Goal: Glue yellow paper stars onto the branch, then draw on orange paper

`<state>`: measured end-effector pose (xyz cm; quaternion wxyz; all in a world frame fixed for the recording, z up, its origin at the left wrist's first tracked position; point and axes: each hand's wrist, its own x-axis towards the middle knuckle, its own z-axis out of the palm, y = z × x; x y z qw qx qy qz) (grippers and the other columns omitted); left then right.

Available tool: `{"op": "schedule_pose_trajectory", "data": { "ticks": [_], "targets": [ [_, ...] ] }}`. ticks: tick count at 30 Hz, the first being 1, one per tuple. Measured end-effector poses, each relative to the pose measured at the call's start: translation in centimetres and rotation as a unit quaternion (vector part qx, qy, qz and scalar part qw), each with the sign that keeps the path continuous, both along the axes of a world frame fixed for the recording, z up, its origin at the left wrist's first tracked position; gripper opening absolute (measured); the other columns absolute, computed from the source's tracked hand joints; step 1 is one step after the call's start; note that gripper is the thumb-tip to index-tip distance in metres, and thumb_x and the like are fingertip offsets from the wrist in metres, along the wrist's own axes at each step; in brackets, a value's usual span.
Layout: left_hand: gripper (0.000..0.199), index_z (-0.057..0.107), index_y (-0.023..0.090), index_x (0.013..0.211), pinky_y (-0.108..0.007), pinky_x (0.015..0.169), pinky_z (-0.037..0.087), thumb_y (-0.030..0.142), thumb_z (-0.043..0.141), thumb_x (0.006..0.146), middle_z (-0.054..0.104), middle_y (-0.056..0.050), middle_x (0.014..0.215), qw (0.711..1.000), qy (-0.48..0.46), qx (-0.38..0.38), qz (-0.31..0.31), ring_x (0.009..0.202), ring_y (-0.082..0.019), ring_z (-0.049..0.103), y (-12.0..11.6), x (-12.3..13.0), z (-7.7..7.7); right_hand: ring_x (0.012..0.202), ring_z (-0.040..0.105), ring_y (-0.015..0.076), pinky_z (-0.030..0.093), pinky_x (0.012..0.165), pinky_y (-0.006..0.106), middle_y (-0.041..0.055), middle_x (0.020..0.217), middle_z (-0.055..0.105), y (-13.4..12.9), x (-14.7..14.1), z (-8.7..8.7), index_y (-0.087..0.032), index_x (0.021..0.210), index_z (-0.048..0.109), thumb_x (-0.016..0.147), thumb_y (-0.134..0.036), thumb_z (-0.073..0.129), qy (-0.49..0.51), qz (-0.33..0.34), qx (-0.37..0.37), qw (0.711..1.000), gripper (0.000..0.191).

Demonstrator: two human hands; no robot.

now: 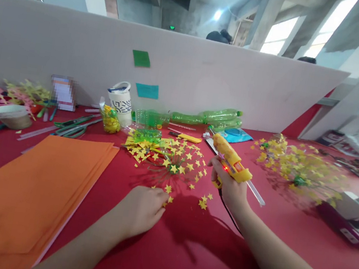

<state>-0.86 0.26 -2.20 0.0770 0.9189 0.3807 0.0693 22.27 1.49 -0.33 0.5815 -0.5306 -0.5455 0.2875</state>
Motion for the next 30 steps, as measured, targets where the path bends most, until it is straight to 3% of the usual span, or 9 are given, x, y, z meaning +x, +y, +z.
{"op": "schedule_pose_trajectory", "data": {
  "ticks": [7,11,15,20,25,28,30],
  "targets": [
    [0.016,0.059,0.016,0.086,-0.033,0.071,0.047,0.026,0.046,0.085,0.06,-0.007,0.089,0.997,0.021,0.07,0.006,0.082,-0.022,0.058,-0.1,1.0,-1.1,0.05,0.047,0.0107,0.038,0.05,0.023,-0.0038,0.051,0.048,-0.4,-0.5,0.3,-0.018,0.071,0.056,0.078,-0.042,0.057,-0.02,0.006,-0.007,1.0,0.025],
    [0.021,0.062,0.013,0.087,-0.035,0.072,0.048,0.016,0.041,0.088,0.06,-0.01,0.091,0.993,0.059,0.096,0.019,0.084,-0.024,0.058,-0.3,2.4,-1.8,0.05,0.047,0.0109,0.038,0.05,0.023,-0.0023,0.054,0.05,-0.4,-0.6,0.2,-0.018,0.071,0.056,0.077,-0.043,0.058,-0.03,0.007,-0.009,0.999,0.026],
    [0.024,0.063,0.009,0.088,-0.034,0.068,0.05,0.001,0.041,0.081,0.062,-0.014,0.097,0.986,0.126,0.108,0.007,0.083,-0.024,0.059,-0.7,3.3,-1.8,0.048,0.046,0.0109,0.038,0.048,0.023,-0.0022,0.052,0.048,-0.4,-0.6,0.0,-0.017,0.07,0.055,0.078,-0.045,0.056,-0.035,0.015,-0.012,0.999,0.028],
    [0.024,0.062,0.009,0.089,-0.033,0.067,0.05,0.0,0.042,0.079,0.063,-0.013,0.093,0.983,0.131,0.129,-0.012,0.081,-0.023,0.059,-1.0,3.3,-1.4,0.047,0.046,0.0108,0.037,0.047,0.023,-0.0029,0.051,0.048,-0.4,-0.7,-0.2,-0.017,0.073,0.056,0.077,-0.046,0.057,-0.029,0.008,-0.022,0.999,0.029],
    [0.021,0.061,0.01,0.086,-0.034,0.061,0.051,0.001,0.043,0.079,0.062,-0.012,0.085,0.978,0.08,0.188,-0.033,0.076,-0.023,0.059,-0.8,2.7,-1.9,0.049,0.047,0.011,0.038,0.05,0.024,-0.003,0.052,0.049,-0.5,-0.7,-0.1,-0.018,0.073,0.055,0.078,-0.045,0.057,-0.033,0.007,-0.011,0.999,0.028],
    [0.019,0.059,0.012,0.083,-0.033,0.062,0.051,0.007,0.042,0.084,0.061,-0.01,0.079,0.965,-0.031,0.251,-0.067,0.072,-0.021,0.06,-0.9,2.0,-2.0,0.049,0.047,0.0116,0.039,0.05,0.025,-0.0028,0.053,0.049,-0.8,-0.9,0.2,-0.019,0.072,0.055,0.079,-0.042,0.055,-0.048,0.006,0.007,0.999,0.024],
    [0.017,0.059,0.015,0.092,-0.033,0.07,0.051,0.012,0.043,0.086,0.063,-0.01,0.084,0.947,-0.135,0.277,-0.087,0.078,-0.02,0.061,-1.1,1.5,-1.9,0.049,0.048,0.0119,0.04,0.05,0.025,-0.0016,0.058,0.052,-1.2,-1.4,0.4,-0.02,0.072,0.054,0.078,-0.038,0.055,-0.058,0.007,0.019,0.998,0.019]
  ]
}}
